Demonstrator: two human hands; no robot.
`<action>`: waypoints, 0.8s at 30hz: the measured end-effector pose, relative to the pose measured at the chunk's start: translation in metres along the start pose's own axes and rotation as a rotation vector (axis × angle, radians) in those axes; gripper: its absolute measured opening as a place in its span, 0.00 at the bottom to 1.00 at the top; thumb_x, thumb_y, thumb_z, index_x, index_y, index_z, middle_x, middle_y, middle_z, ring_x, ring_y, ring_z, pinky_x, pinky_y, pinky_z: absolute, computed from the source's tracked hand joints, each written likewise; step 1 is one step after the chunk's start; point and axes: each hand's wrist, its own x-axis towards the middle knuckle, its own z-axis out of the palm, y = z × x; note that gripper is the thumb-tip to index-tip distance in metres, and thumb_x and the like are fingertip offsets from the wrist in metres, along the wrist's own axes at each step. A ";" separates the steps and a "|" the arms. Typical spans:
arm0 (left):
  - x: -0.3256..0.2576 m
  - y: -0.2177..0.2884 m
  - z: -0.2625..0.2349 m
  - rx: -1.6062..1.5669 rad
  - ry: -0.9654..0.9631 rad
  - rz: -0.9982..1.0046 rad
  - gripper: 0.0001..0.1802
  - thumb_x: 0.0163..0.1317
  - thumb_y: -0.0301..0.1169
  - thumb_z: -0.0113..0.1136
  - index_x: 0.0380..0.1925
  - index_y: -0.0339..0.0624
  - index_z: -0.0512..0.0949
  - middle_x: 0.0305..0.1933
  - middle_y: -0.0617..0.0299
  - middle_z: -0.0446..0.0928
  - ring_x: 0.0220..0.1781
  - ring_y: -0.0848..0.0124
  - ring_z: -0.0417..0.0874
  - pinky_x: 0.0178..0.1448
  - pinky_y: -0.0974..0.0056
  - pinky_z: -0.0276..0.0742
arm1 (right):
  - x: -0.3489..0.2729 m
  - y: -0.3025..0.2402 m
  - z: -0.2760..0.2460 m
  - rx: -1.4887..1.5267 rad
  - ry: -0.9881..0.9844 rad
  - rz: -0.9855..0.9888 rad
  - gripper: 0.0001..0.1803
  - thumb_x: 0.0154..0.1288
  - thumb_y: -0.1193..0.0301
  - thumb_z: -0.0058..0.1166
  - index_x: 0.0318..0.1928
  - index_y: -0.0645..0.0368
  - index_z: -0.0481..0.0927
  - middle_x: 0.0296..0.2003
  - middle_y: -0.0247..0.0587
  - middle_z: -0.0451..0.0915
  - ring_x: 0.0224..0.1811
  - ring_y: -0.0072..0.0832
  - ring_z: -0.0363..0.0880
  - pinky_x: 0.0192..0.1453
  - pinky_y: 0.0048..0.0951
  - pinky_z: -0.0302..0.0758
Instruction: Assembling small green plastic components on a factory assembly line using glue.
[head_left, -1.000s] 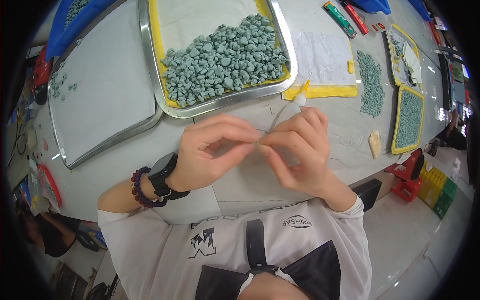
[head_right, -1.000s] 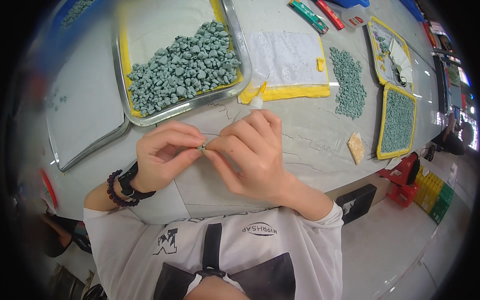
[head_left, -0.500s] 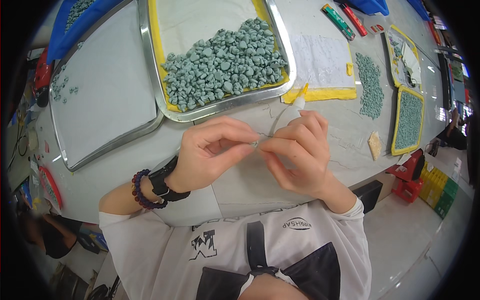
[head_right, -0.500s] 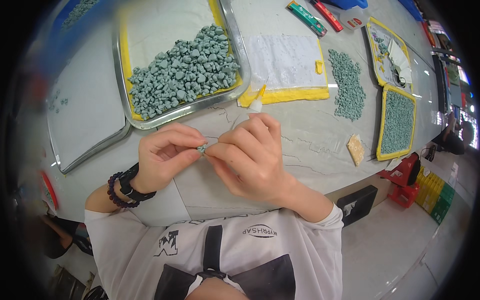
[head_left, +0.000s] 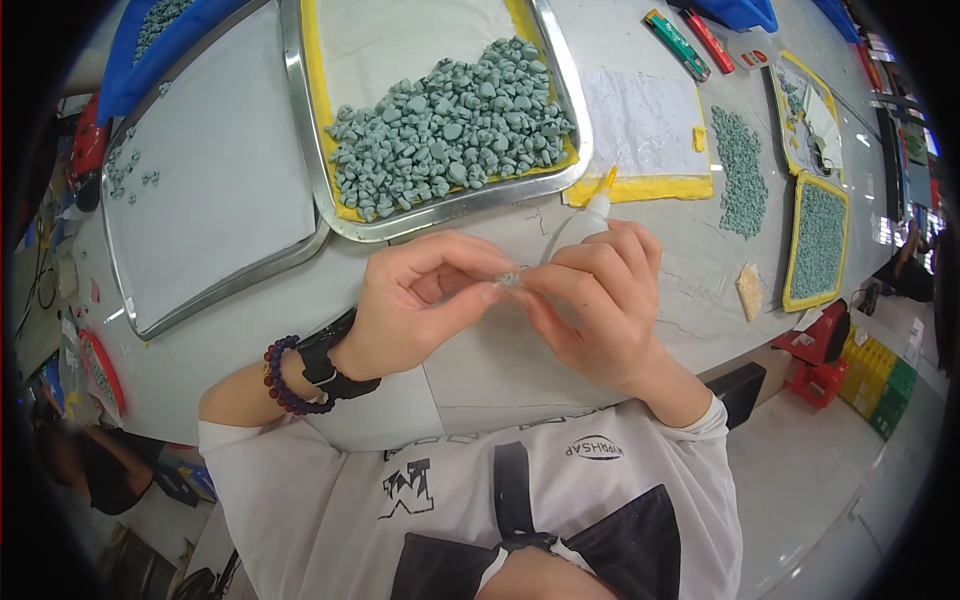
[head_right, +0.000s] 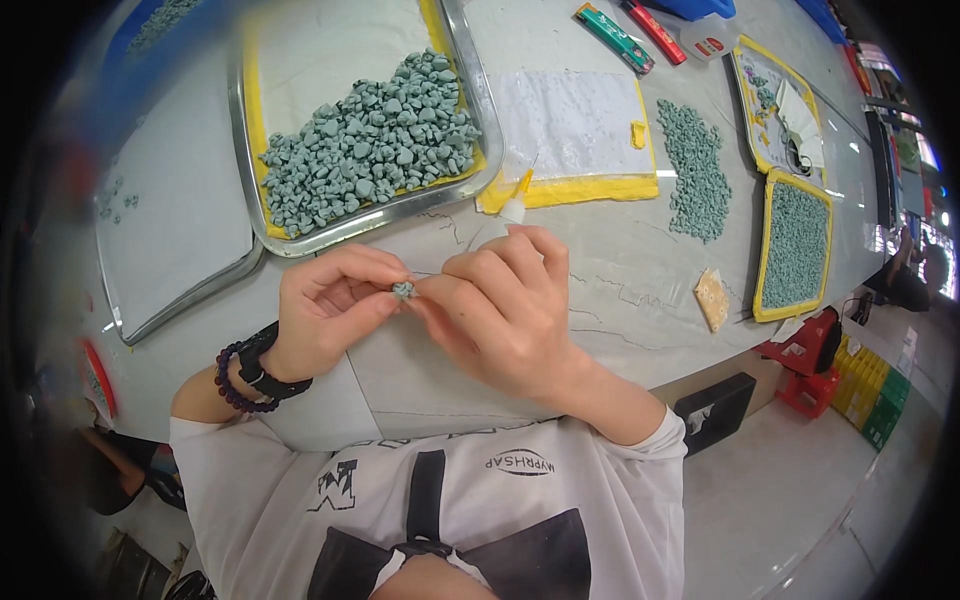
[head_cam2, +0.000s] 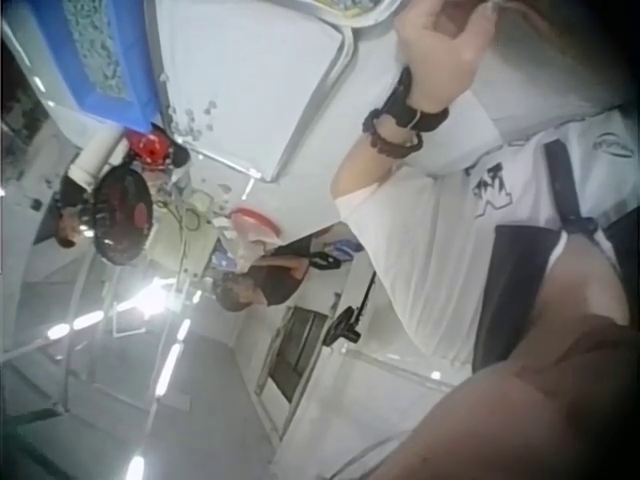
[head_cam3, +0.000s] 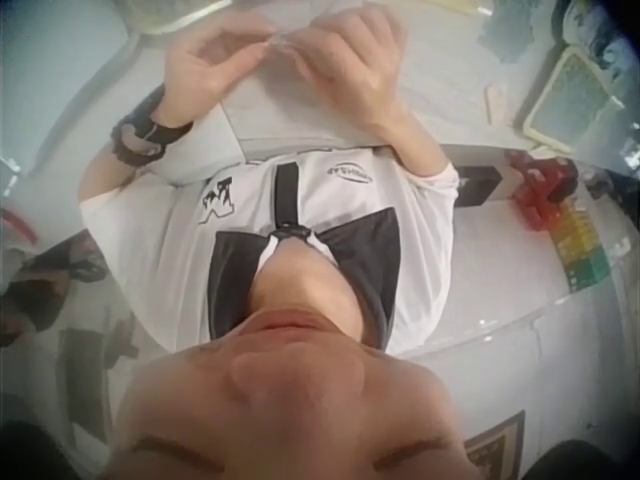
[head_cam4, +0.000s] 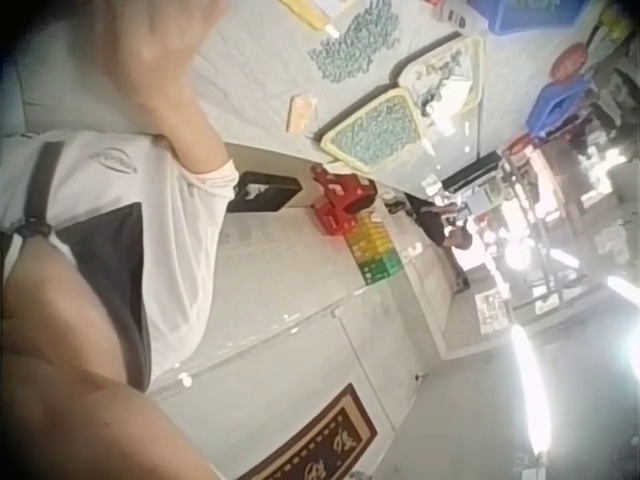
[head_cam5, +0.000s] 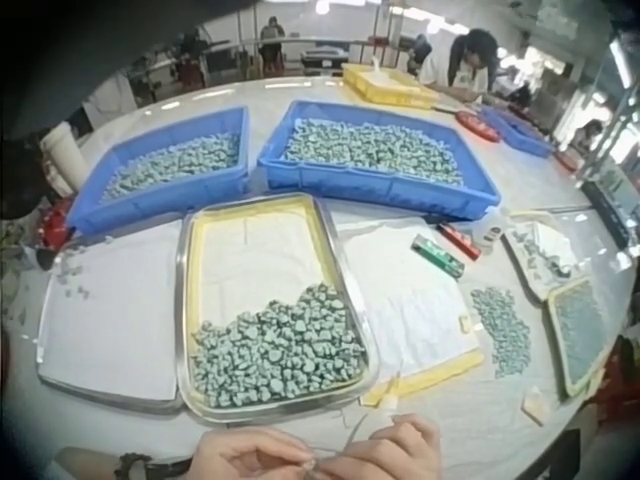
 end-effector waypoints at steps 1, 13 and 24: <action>0.000 0.000 0.000 -0.003 -0.008 0.005 0.13 0.57 0.10 0.53 0.42 0.29 0.76 0.48 0.51 0.74 0.49 0.68 0.79 0.55 0.65 0.77 | 0.000 0.000 0.000 -0.001 0.000 0.001 0.16 0.37 0.75 0.67 0.32 0.53 0.80 0.27 0.27 0.74 0.29 0.28 0.68 0.47 0.37 0.63; -0.004 -0.007 -0.004 0.077 -0.046 0.051 0.13 0.57 0.11 0.53 0.43 0.29 0.76 0.48 0.50 0.75 0.48 0.68 0.80 0.52 0.66 0.78 | -0.006 -0.003 0.004 0.114 -0.046 0.020 0.17 0.36 0.76 0.66 0.33 0.54 0.80 0.28 0.28 0.74 0.29 0.29 0.68 0.45 0.36 0.62; 0.005 0.010 -0.007 -0.220 -0.057 -0.262 0.16 0.61 0.15 0.51 0.49 0.30 0.74 0.50 0.52 0.76 0.47 0.70 0.80 0.50 0.67 0.77 | -0.002 0.000 -0.009 0.112 -0.031 0.048 0.16 0.41 0.74 0.68 0.35 0.53 0.81 0.27 0.30 0.75 0.30 0.29 0.71 0.51 0.41 0.63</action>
